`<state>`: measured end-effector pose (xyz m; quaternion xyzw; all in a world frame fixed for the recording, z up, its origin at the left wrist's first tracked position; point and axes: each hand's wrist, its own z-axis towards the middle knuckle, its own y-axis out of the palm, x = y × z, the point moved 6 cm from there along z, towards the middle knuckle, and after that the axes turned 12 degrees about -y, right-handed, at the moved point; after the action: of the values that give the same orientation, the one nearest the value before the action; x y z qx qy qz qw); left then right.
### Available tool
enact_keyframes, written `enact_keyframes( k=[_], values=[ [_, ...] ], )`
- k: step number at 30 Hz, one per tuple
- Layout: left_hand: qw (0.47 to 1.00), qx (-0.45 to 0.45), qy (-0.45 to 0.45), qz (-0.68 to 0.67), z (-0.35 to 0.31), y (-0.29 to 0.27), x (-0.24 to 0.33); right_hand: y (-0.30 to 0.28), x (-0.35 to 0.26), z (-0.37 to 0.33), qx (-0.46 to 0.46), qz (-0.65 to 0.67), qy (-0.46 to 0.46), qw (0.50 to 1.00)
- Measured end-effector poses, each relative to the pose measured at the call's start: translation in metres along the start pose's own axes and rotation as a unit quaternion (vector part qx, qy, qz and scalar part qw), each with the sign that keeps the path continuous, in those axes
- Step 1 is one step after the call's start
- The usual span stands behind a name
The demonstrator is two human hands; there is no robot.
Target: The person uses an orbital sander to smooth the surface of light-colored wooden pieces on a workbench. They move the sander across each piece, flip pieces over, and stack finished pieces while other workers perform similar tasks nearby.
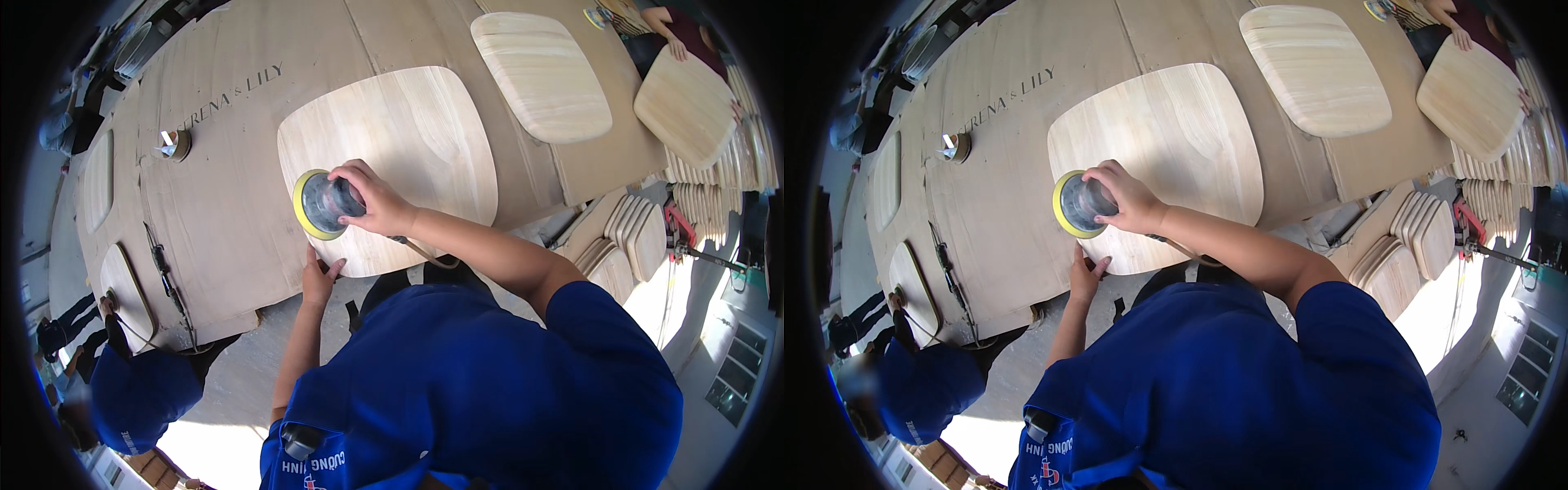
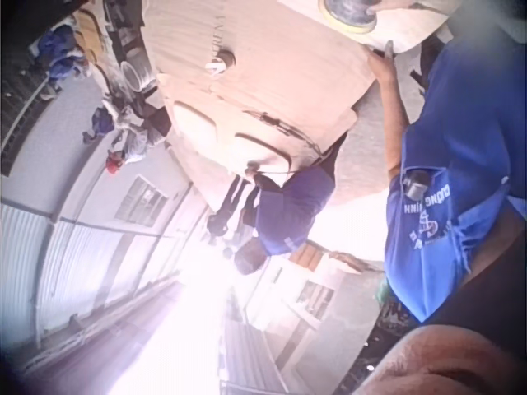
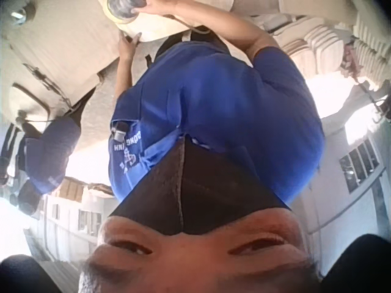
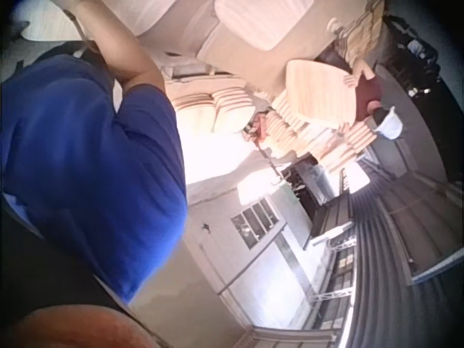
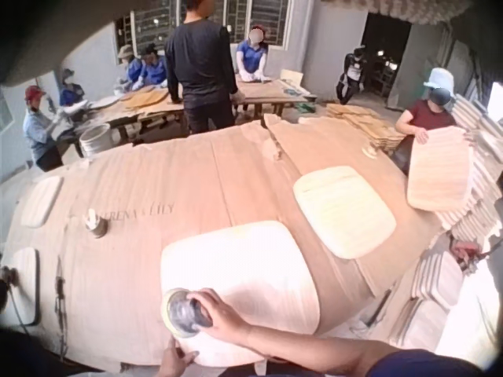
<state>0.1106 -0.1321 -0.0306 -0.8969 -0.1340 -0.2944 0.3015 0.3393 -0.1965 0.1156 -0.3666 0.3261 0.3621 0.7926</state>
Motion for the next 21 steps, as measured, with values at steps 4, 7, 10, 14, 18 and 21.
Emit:
enact_keyframes(
  k=[4, 7, 10, 14, 18, 21],
  values=[
    [0.996, 0.056, 0.017, 0.063, -0.003, 0.0, -0.003, -0.004, 0.033, 0.076, 0.072, -0.036, -0.031, 0.996],
    [0.979, 0.134, 0.071, 0.137, -0.011, 0.002, 0.003, -0.064, 0.046, 0.106, 0.102, -0.213, -0.172, 0.956],
    [0.993, 0.121, 0.0, 0.01, -0.018, 0.015, -0.005, -0.127, 0.049, 0.1, 0.081, -0.317, -0.197, 0.924],
    [0.957, 0.066, -0.136, -0.247, -0.037, 0.036, -0.022, -0.186, 0.056, 0.037, -0.103, -0.237, 0.055, 0.964],
    [0.841, -0.098, -0.272, -0.458, -0.052, 0.076, -0.021, -0.245, 0.029, -0.065, -0.09, -0.22, 0.182, 0.954],
    [0.829, -0.076, -0.295, -0.469, -0.048, 0.093, -0.005, -0.28, 0.006, -0.138, -0.073, -0.26, 0.236, 0.934]
  ],
)
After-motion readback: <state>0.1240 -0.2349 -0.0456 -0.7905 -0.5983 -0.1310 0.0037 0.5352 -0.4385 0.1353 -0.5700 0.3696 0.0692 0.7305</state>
